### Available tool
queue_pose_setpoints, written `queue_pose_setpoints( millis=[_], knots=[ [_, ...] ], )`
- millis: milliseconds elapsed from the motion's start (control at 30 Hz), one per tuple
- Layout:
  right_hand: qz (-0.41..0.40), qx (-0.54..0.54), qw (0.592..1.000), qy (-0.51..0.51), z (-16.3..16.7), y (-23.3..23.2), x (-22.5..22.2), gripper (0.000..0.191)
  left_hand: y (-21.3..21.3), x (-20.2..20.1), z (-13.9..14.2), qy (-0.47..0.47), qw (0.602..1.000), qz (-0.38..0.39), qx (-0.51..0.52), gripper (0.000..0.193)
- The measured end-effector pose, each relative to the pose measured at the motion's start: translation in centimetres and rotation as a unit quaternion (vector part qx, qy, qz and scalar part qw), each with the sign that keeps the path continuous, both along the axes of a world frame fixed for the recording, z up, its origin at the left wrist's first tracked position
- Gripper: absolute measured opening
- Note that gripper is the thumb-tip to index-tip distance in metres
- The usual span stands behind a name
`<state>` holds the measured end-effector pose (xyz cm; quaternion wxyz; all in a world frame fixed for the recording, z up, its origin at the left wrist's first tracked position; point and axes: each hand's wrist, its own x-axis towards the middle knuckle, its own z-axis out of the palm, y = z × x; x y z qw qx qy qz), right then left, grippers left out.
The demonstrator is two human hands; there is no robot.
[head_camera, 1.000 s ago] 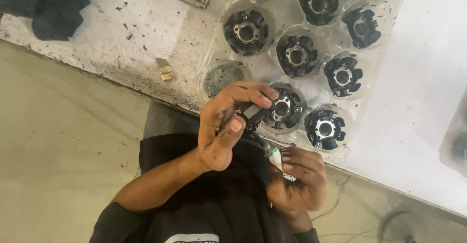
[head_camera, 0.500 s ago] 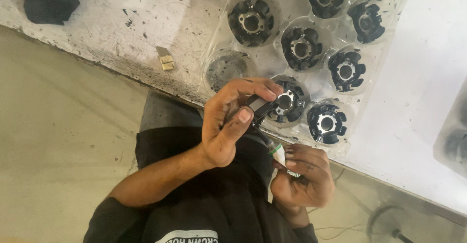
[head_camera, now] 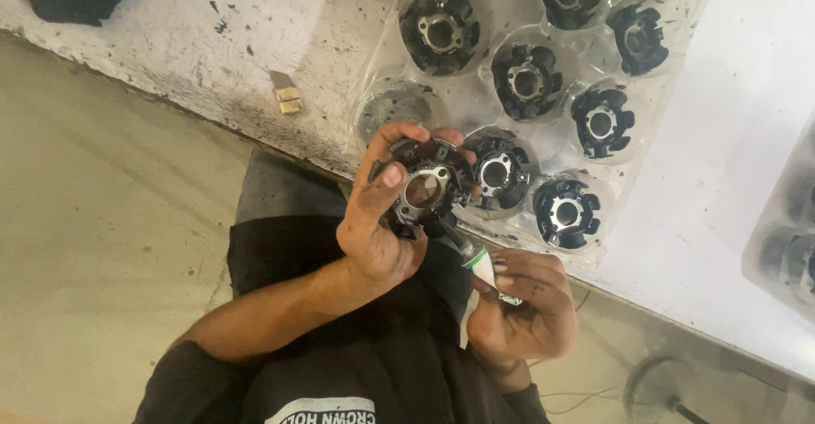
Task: The person sits and applies adhesive from a small tube onto small black round mechanical components, working on one component at a time held in one hand while squeezing the tube with the other. Treated components are placed back into a plastic tray holding many similar parts.
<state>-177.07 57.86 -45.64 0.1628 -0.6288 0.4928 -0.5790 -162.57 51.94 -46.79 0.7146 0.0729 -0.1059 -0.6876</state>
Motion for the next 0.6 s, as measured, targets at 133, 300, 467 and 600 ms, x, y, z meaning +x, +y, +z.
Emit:
queue_pose_setpoints(
  millis=[133,300,467,600],
  knots=[
    [0.000,0.019,1.000,-0.006,-0.2,0.2,-0.1,0.034,0.3,-0.2,-0.3,0.053,0.998,-0.007,0.039,0.040],
    [-0.019,-0.053,0.997,-0.058,-1.6,-1.1,0.1,0.028,0.7,-0.9,-0.5,0.104,0.990,-0.035,0.093,0.043],
    [-0.006,-0.070,0.997,-0.032,-1.8,-1.6,0.3,0.030,0.7,-1.0,-0.6,0.130,0.983,-0.051,0.121,0.042],
    [-0.007,-0.060,0.998,-0.023,-1.8,-1.7,0.3,0.029,0.6,-1.0,-0.8,0.121,0.984,-0.048,0.122,0.042]
  ],
)
